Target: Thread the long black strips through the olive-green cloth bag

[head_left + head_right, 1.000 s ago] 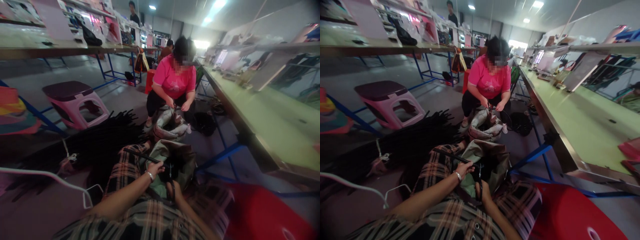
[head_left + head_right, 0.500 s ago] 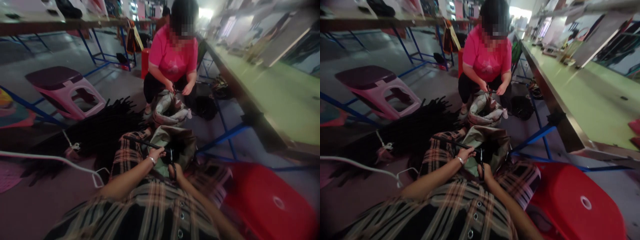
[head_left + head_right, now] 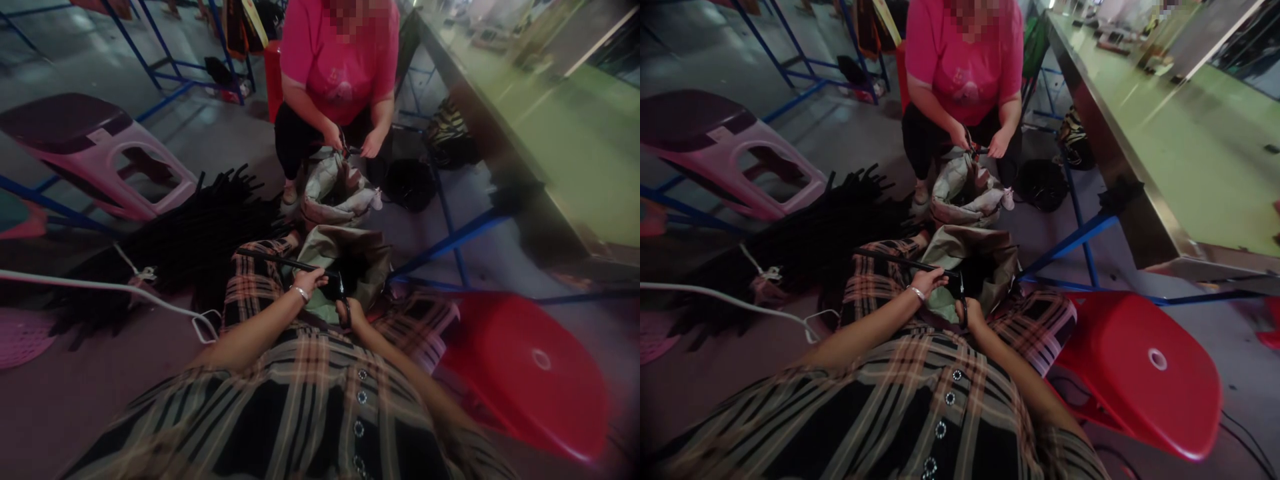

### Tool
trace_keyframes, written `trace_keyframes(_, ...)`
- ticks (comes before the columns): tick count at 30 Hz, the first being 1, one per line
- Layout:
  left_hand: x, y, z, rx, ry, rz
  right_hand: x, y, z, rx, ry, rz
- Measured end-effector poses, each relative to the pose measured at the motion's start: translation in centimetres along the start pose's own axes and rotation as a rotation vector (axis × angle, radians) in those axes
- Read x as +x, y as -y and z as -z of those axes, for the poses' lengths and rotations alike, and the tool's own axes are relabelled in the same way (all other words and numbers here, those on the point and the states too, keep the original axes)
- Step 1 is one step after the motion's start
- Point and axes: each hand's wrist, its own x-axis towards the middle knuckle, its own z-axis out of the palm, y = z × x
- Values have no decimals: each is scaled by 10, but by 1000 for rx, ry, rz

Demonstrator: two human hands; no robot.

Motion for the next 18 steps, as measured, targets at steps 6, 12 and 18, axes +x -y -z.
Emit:
trace_keyframes(6, -1, -5, -3, -72, 31, -1, 5, 10, 9, 107, -77, -58)
trace_keyframes(12, -2, -4, -8, -115, 55, -27, 1, 6, 5, 53, 175, 43)
trace_keyframes(18, -8, 11, -12, -99, 81, -8, -3, 10, 4, 57, 244, 77)
